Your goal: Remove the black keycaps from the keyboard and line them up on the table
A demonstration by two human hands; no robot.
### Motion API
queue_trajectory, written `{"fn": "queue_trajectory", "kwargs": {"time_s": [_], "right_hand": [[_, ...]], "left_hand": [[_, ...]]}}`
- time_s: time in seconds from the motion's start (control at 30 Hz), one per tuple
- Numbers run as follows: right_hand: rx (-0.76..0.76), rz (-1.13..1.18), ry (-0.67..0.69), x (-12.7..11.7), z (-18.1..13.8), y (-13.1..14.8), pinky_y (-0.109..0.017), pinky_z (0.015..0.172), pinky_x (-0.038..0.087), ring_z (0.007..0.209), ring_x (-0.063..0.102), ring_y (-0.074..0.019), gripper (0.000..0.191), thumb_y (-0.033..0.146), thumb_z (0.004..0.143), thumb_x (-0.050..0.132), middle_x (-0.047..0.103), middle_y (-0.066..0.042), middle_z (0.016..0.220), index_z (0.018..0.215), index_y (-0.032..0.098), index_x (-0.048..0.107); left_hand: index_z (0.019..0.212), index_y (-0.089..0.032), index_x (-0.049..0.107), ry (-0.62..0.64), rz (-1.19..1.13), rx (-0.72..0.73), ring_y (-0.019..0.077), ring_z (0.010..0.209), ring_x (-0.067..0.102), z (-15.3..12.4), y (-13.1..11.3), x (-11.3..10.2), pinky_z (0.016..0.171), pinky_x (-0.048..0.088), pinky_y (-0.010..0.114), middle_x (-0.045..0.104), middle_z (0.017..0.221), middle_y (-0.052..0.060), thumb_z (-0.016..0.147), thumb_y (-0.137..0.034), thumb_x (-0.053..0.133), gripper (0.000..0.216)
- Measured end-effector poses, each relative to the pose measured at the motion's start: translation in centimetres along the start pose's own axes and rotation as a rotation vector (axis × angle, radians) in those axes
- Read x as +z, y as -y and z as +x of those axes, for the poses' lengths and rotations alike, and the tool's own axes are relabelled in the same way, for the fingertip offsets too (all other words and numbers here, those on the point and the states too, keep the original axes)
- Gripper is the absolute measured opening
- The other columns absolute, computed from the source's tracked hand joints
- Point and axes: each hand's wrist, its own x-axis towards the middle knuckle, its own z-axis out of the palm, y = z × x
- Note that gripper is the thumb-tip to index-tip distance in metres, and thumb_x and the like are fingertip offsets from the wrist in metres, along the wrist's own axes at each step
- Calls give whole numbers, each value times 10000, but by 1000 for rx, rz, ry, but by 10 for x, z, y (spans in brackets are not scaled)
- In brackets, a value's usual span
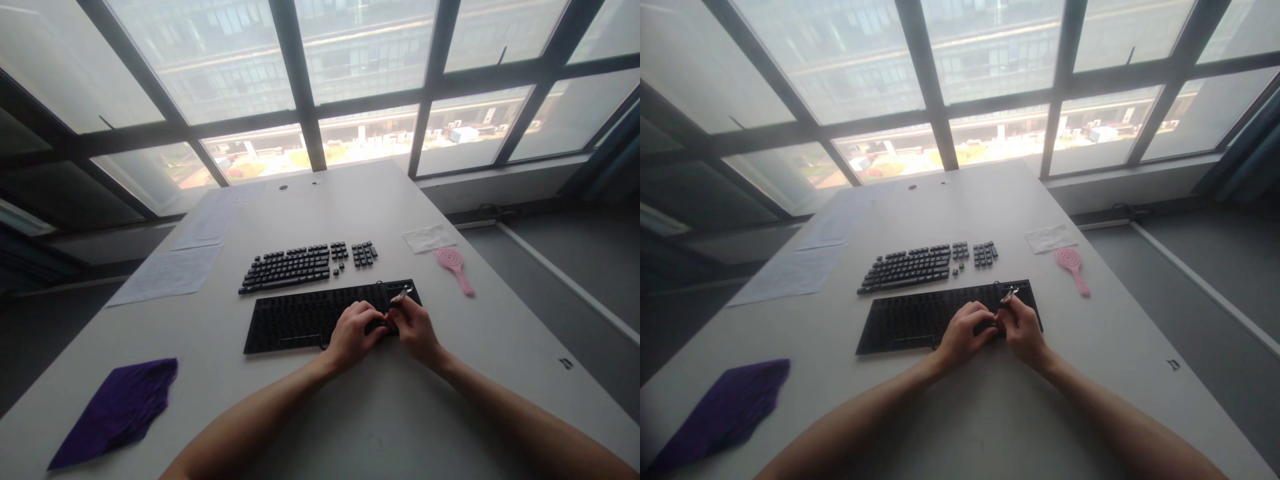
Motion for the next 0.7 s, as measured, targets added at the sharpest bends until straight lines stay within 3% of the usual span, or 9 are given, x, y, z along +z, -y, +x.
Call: {"fn": "queue_trajectory", "kwargs": {"time_s": [0.17,0.3,0.4,0.53,0.7], "right_hand": [[-173,-159,-19,0,1,3,-315,682,526,735,635,-200,93,276,955,522,649,-53,833,944,205,581],[-315,-284,114,1,2,13,-320,735,506,778,635,-204,138,234,976,467,660,-61,863,917,215,590],[-276,-282,145,2,2,15,-299,692,498,744,642,-199,149,245,982,456,674,-54,841,920,220,589],[-164,-286,40,2,1,11,-283,650,496,704,654,-198,125,280,974,483,693,-41,810,929,225,586],[-113,-278,10,3,1,8,-288,665,504,689,677,-205,77,280,961,514,711,-29,793,987,229,566]], "left_hand": [[1052,-233,682,-83,-138,4,217,949,591,-2,1,-2,849,494,364,668,974,56,838,-209,722,219],[1110,-228,651,-146,-207,6,199,902,594,-4,4,-4,823,506,339,679,917,44,871,-214,689,243],[1108,-221,644,-133,-217,15,188,886,598,-5,6,-4,810,514,320,665,894,43,902,-247,657,208],[1194,-230,576,-57,-169,35,196,937,600,-7,7,-1,841,519,329,643,979,48,850,-204,707,369],[1183,-229,545,-84,-91,72,188,936,592,-8,8,2,847,530,333,611,1028,57,850,-124,668,370]]}}
